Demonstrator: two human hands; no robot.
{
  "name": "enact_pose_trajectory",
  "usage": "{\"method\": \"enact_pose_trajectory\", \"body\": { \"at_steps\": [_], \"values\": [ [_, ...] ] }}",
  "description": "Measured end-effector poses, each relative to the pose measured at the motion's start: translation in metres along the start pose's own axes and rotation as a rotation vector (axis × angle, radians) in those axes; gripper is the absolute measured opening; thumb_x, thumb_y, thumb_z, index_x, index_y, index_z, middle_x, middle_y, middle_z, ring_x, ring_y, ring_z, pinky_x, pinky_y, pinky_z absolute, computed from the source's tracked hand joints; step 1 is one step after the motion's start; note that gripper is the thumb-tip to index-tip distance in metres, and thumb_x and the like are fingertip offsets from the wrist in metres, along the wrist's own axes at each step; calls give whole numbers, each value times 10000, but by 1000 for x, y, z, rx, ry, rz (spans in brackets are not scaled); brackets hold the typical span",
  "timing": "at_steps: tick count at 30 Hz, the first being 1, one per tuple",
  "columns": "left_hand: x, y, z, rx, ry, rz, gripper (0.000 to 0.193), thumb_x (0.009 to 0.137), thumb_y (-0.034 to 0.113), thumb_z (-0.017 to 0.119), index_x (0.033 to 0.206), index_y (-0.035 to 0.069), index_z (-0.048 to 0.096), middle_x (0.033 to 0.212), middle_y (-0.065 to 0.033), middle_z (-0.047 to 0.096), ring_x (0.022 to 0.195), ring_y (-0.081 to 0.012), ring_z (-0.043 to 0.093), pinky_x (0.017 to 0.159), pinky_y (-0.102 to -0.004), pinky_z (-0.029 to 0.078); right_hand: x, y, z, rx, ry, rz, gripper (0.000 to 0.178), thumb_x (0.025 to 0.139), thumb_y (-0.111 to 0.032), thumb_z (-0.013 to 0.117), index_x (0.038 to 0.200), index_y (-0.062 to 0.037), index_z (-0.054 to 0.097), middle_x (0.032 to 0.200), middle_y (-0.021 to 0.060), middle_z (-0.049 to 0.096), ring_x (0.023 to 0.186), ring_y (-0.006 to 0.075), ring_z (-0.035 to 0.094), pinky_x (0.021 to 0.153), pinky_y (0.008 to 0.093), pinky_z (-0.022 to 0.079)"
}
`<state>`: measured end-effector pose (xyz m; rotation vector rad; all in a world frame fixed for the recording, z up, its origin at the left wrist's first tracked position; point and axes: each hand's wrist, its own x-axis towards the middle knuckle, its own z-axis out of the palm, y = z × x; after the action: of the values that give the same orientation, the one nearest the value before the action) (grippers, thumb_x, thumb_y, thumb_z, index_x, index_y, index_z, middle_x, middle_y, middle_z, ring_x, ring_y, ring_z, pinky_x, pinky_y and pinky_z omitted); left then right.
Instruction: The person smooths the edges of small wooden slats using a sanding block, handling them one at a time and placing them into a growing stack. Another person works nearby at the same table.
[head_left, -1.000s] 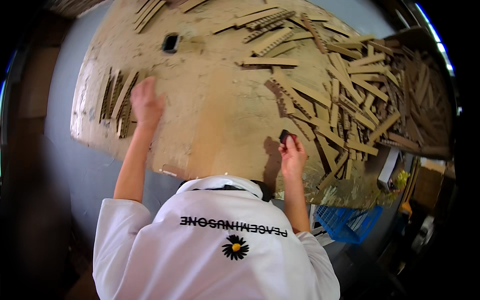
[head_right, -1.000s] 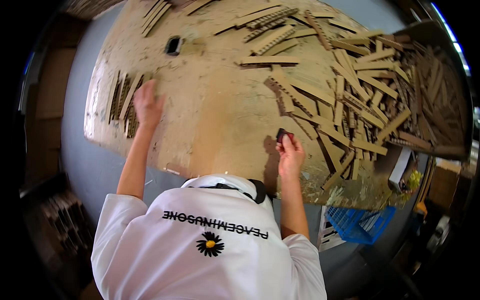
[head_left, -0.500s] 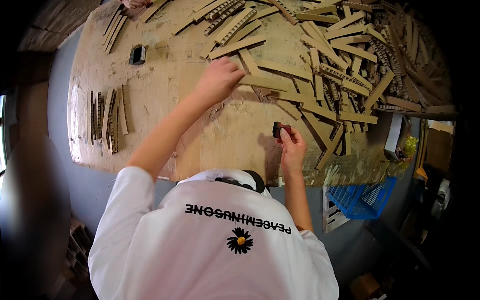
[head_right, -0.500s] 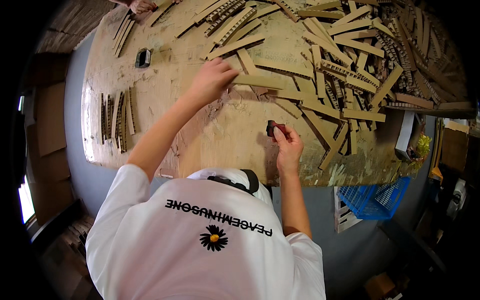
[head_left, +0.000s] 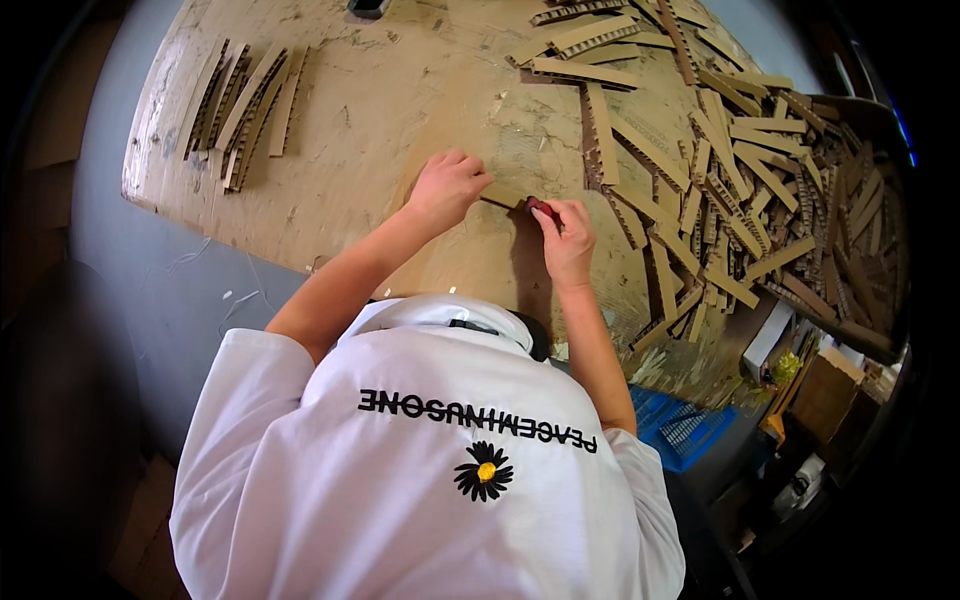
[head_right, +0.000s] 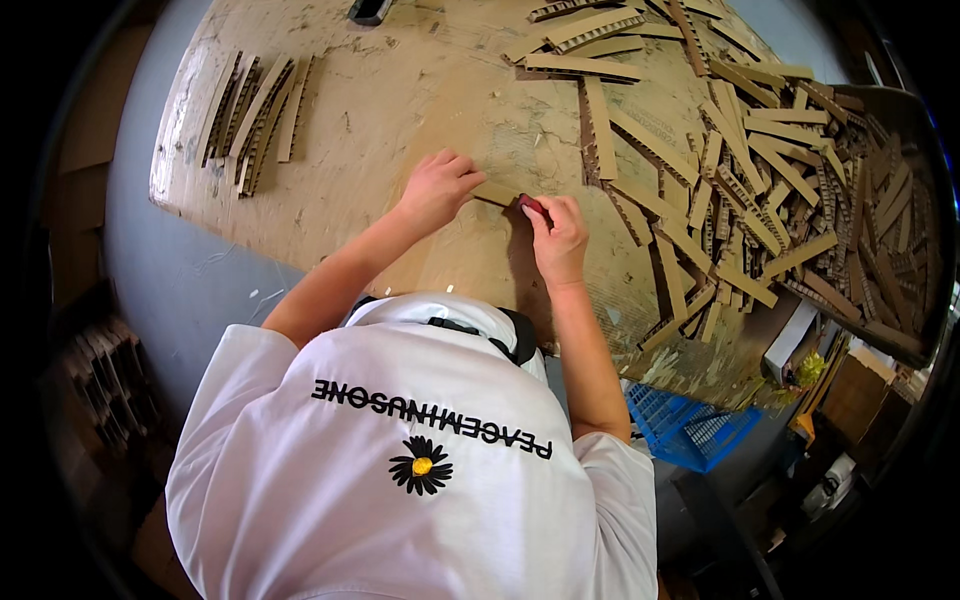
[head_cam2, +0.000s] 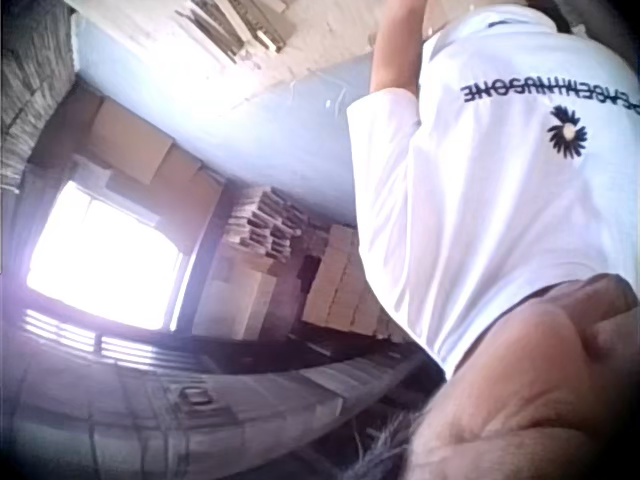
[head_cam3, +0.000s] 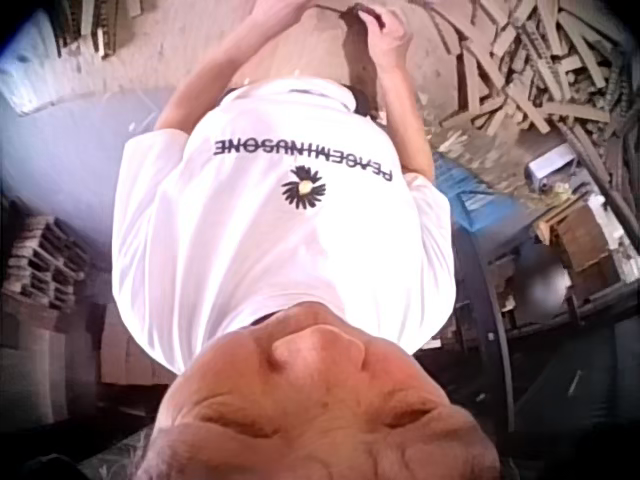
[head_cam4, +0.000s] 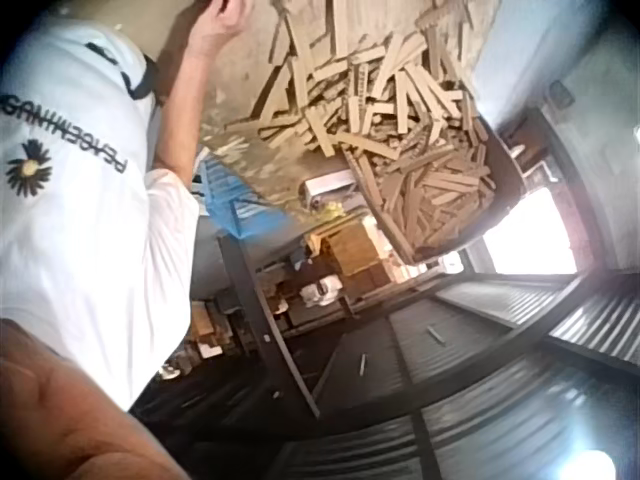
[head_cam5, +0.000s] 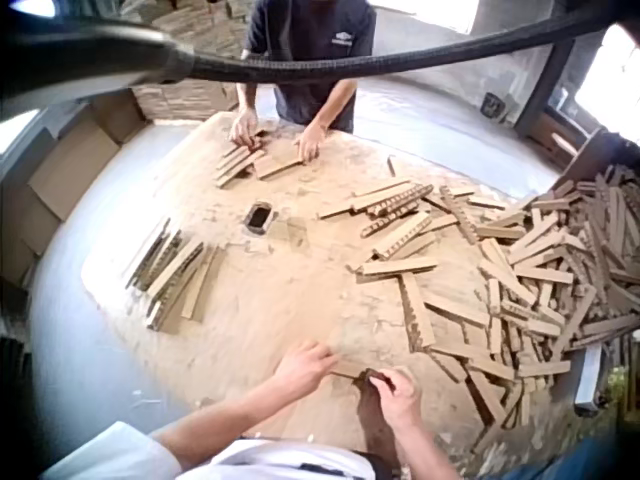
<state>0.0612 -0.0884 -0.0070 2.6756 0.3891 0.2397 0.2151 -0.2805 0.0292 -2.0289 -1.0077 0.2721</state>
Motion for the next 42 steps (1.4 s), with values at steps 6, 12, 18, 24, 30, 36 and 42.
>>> {"method": "enact_pose_trajectory", "body": {
  "at_steps": [6, 12, 18, 24, 30, 36, 42],
  "values": [
    [-2, 1, 3, 33, -30, -38, 389, 794, 167, 820, 1175, 174, 742, 1121, 8, 665, 1118, -249, 595, 891, -418, 490, 6, -3, 4, -82, -27, -82, 139, 855, -80, 826, 962, -66, 738, 883, 83, 659, 760, 304, 665, 674, 382, 539],
    [0, -1, 2, 50, -57, -39, 387, 796, 172, 821, 1175, 176, 743, 1115, 8, 663, 1120, -250, 592, 886, -420, 492, 11, -1, 9, -256, -47, -229, 139, 830, -87, 819, 936, -107, 732, 875, 48, 649, 831, 299, 664, 706, 409, 548],
    [5, 6, -6, 42, -73, -31, 449, 793, 203, 831, 1221, 144, 709, 1140, -28, 653, 1135, -275, 584, 911, -431, 493, 16, 2, 2, -341, -56, -348, 165, 799, -102, 824, 927, -138, 726, 901, 14, 644, 815, 278, 644, 688, 418, 526],
    [6, 10, -10, 16, -97, -28, 475, 782, 230, 848, 1219, 132, 689, 1157, -50, 638, 1138, -296, 581, 940, -444, 496, 14, 5, 5, -342, -31, -350, 154, 796, -106, 821, 909, -142, 722, 870, 9, 625, 793, 272, 639, 672, 418, 517],
    [7, 8, -10, 20, -94, -17, 451, 778, 228, 849, 1190, 132, 693, 1140, -47, 638, 1130, -297, 582, 938, -449, 495, 14, 3, 7, -340, -21, -341, 150, 792, -105, 818, 897, -142, 717, 860, 6, 618, 779, 263, 637, 666, 412, 515],
    [10, 9, -9, 12, -87, 5, 428, 784, 214, 840, 1179, 131, 697, 1123, -51, 640, 1116, -298, 586, 934, -451, 491, 14, 3, 6, -311, -29, -299, 158, 787, -102, 832, 901, -120, 725, 894, 14, 646, 802, 272, 650, 691, 403, 527],
    [-8, -5, -20, -44, -12, -55, 312, 791, 187, 811, 1079, 128, 707, 1083, -75, 644, 1097, -317, 596, 951, -456, 470, 11, 2, -15, 234, 220, 255, 109, 913, -68, 794, 996, -18, 744, 892, 22, 667, 846, 158, 643, 755, 293, 519]
  ]
}}
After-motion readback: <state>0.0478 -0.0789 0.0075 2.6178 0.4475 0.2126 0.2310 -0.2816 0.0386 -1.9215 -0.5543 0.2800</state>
